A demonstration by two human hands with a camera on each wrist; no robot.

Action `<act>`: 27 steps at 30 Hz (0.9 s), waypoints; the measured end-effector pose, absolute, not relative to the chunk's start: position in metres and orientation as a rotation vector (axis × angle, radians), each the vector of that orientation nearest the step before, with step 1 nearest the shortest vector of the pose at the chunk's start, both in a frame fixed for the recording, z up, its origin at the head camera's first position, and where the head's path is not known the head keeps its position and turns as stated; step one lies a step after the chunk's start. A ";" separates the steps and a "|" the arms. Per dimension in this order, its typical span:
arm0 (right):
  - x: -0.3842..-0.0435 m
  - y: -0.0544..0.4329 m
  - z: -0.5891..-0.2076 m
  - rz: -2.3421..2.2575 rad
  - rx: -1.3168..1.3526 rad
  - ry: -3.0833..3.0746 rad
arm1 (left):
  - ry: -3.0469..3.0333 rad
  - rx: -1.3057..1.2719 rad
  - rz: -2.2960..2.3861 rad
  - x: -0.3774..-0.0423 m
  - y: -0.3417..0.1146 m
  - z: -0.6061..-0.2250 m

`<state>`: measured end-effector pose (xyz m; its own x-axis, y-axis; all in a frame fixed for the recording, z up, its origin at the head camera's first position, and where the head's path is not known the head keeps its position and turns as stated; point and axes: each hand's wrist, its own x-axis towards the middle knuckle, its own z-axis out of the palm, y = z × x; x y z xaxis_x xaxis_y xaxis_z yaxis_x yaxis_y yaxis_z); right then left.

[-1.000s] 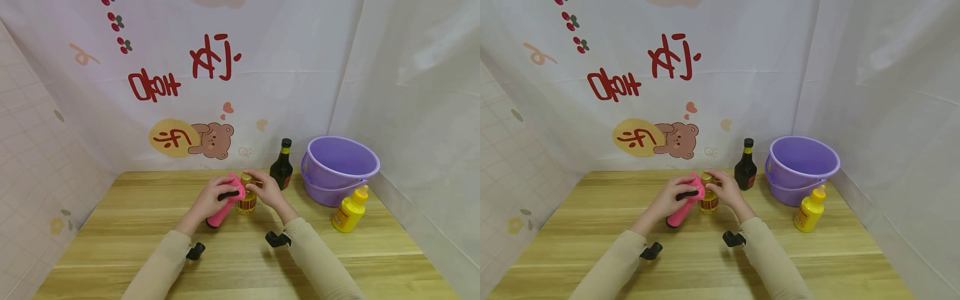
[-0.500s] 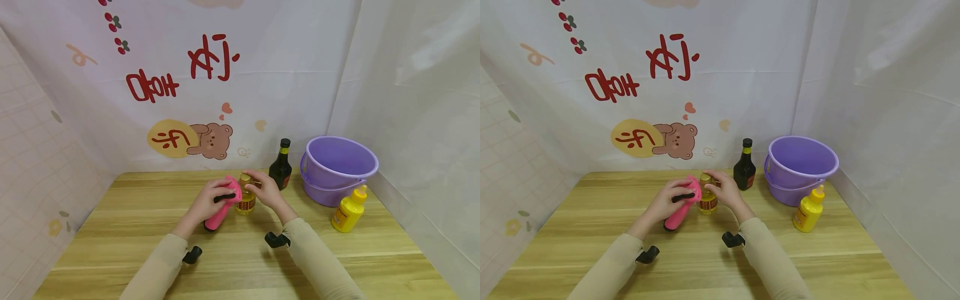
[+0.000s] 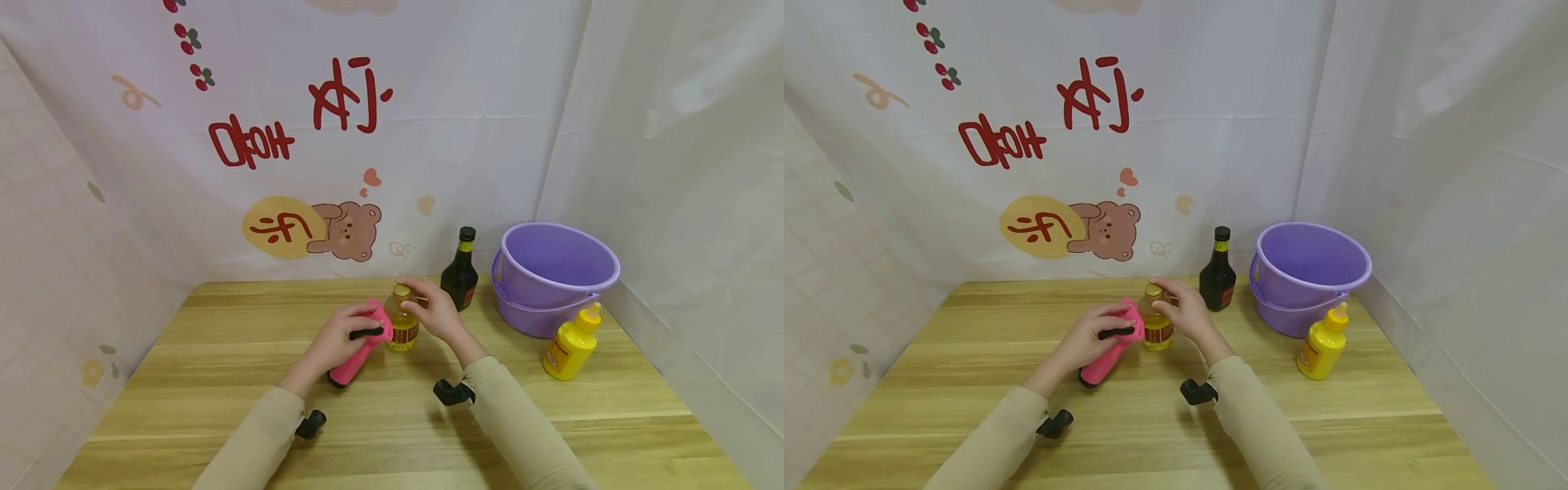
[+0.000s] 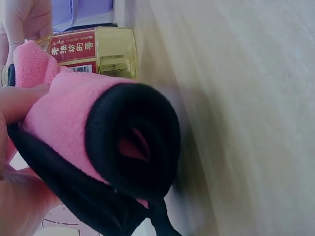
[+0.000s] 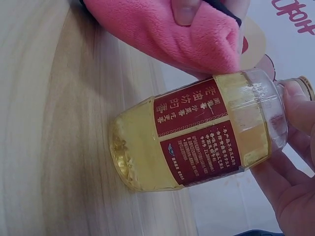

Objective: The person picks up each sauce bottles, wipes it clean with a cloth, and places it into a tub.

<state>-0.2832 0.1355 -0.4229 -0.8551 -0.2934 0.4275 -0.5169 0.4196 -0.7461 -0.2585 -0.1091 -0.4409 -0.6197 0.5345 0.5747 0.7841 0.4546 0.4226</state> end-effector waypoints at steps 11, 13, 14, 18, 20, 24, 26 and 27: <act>-0.282 0.136 -0.423 1.397 0.718 -2.434 | -2.463 -1.127 -0.831 -0.254 -0.107 -0.443; -0.282 0.136 -0.423 1.405 0.713 -2.439 | -2.516 -1.130 -0.778 -0.252 -0.106 -0.444; -0.282 0.136 -0.423 1.407 0.712 -2.440 | -2.539 -1.128 -0.758 -0.252 -0.106 -0.445; -0.281 0.135 -0.423 1.408 0.699 -2.452 | -2.608 -1.106 -0.723 -0.252 -0.103 -0.447; -0.281 0.135 -0.422 1.404 0.693 -2.455 | -2.630 -1.098 -0.713 -0.251 -0.102 -0.447; -0.282 0.135 -0.422 1.416 0.698 -2.450 | -2.676 -1.085 -0.692 -0.250 -0.099 -0.447; -0.282 0.135 -0.423 1.423 0.702 -2.445 | -2.688 -1.095 -0.679 -0.251 -0.098 -0.447; -0.282 0.135 -0.423 1.425 0.700 -2.446 | -2.696 -1.099 -0.670 -0.251 -0.097 -0.447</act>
